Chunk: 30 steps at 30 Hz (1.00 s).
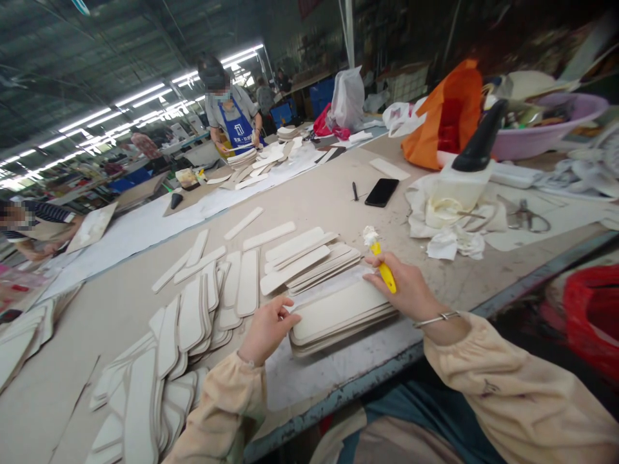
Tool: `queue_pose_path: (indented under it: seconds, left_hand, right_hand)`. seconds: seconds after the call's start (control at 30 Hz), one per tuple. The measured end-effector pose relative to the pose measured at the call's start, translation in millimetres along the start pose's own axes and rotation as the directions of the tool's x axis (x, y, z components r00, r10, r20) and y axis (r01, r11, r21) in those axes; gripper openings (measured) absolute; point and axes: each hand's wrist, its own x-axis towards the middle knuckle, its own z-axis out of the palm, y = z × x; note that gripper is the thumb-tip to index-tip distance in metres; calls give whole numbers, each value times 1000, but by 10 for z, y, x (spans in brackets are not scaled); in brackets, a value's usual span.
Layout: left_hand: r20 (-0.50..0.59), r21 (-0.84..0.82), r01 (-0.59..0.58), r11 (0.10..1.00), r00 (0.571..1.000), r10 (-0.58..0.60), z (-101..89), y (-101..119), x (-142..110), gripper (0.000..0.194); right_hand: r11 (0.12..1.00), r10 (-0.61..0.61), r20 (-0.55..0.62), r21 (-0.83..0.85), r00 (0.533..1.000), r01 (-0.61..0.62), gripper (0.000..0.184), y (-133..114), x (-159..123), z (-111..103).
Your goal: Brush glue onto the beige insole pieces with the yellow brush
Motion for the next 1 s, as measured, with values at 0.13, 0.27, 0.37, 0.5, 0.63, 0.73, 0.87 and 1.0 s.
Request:
queue_pose_path:
  seconds: [0.13,0.27,0.37,0.5,0.63,0.73,0.87,1.0]
  left_hand:
    - [1,38,-3,999,1000,3,-4,-2,11,33]
    - [26,119,-22,993,999,19,-7,-30,18,36]
    - [52,184,-19,983,999,10,3,-89,47,39]
    - [69,224,-17,975,998,2,15,-169,101,43]
    - [54,241,-14,970,999,1,7,-180,111,44]
    - [34,243,-14,970,999,6,8,-168,106,41]
    - [6,242,-46,969,999,46,28,-179,98,39]
    - [-29,246,-104,964,993,115,47,-187,77,35]
  right_hand:
    - [995,-65,11,-69,998,66,15,35,-4,-15]
    - [978,-173,-2,-118,985,172,10,-56,-44,-64]
    - [965,-259,36,-25,965,260,5,-260,-141,-35]
    - [903,-430,219,74,876,424,11,-522,-319,125]
    - [898,-429,301,43,852,437,21,-534,-446,211]
    - [924,-367,279,-5,887,383,25,-382,-460,145]
    - [958,-256,185,-81,949,274,20,-114,-408,-39]
    - [996,-38,52,-83,998,42,16,90,-356,-169]
